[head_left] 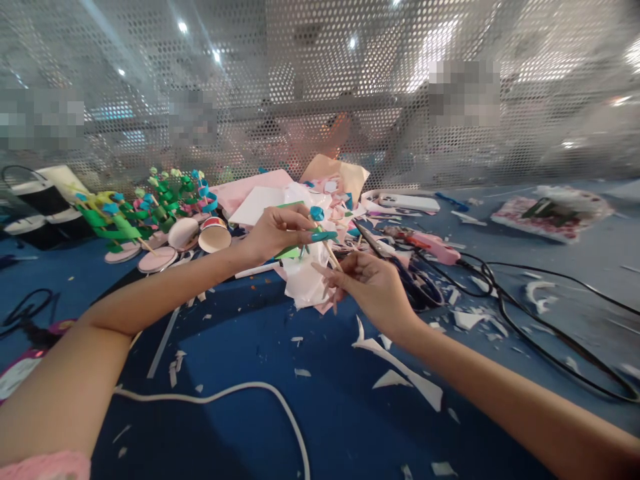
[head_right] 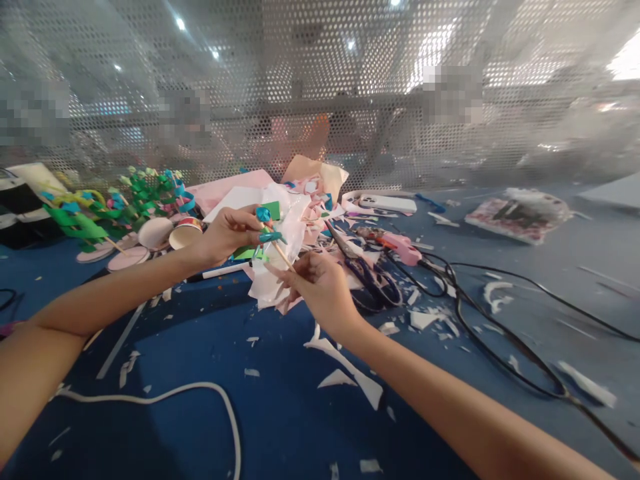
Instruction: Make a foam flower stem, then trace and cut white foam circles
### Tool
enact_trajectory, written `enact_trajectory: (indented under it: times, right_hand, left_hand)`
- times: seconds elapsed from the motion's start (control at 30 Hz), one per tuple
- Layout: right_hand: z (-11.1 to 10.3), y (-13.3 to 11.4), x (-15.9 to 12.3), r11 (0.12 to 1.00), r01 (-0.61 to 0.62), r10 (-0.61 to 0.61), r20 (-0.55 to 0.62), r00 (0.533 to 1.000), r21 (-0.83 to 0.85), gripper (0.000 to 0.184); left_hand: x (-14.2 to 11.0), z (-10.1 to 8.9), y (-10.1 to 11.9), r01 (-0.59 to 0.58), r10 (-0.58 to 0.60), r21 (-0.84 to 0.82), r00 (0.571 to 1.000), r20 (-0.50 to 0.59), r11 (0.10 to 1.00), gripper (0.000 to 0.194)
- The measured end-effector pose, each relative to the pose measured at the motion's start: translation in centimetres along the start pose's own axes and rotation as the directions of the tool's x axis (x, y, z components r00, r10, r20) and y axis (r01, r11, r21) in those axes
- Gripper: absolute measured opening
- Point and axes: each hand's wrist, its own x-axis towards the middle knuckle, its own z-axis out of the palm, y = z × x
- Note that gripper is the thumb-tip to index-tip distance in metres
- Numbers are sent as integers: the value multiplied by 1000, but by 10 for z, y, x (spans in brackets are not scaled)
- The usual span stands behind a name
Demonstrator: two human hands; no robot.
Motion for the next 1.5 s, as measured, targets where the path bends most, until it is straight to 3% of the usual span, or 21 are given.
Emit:
enact_trajectory:
  times: [0.17, 0.37, 0.6, 0.7, 0.8, 0.9, 1.1, 1.2, 1.3, 1.37, 1.5]
  right_hand:
    - [-2, -1, 1, 998, -54, 55, 29, 998, -15, 39]
    - [-3, 10, 3, 995, -91, 88, 101, 991, 27, 38]
    - [-1, 12, 2, 957, -234, 172, 319, 932, 169, 42]
    - [0, 7, 0, 968, -205, 162, 265, 950, 144, 40]
    - [-1, 6, 1, 990, -106, 96, 110, 989, 91, 37]
    - [-4, 7, 3, 998, -51, 51, 3, 999, 42, 37]
    - [-6, 7, 2, 998, -55, 53, 149, 987, 7, 42]
    - [-5, 6, 1, 996, -70, 58, 214, 975, 50, 43]
    - [-2, 5, 0, 990, -121, 97, 271, 958, 75, 43]
    - [-1, 4, 0, 989, -132, 110, 256, 960, 71, 41]
    - [-2, 6, 1, 994, -91, 86, 77, 993, 59, 37]
  left_hand:
    - [-1, 3, -12, 59, -60, -22, 996, -68, 998, 32]
    - [-6, 8, -24, 292, -305, -184, 951, -48, 939, 35]
    - [-7, 10, -14, 250, -260, -239, 965, -14, 938, 30]
    - [-6, 10, -10, 205, -225, -228, 972, -63, 952, 28]
    - [-6, 11, -10, 172, -201, -198, 970, -139, 965, 25]
    - [-6, 12, -10, 199, -240, -228, 957, -166, 953, 27]
    - [-9, 17, -4, 298, -349, -357, 933, -87, 885, 28]
    - [-10, 17, -3, 283, -314, -370, 949, -25, 885, 28]
    - [-9, 17, -5, 238, -267, -348, 963, -39, 907, 26]
    - [-8, 16, -6, 213, -251, -334, 965, -75, 918, 26]
    - [-7, 15, -8, 187, -245, -326, 958, -146, 927, 27]
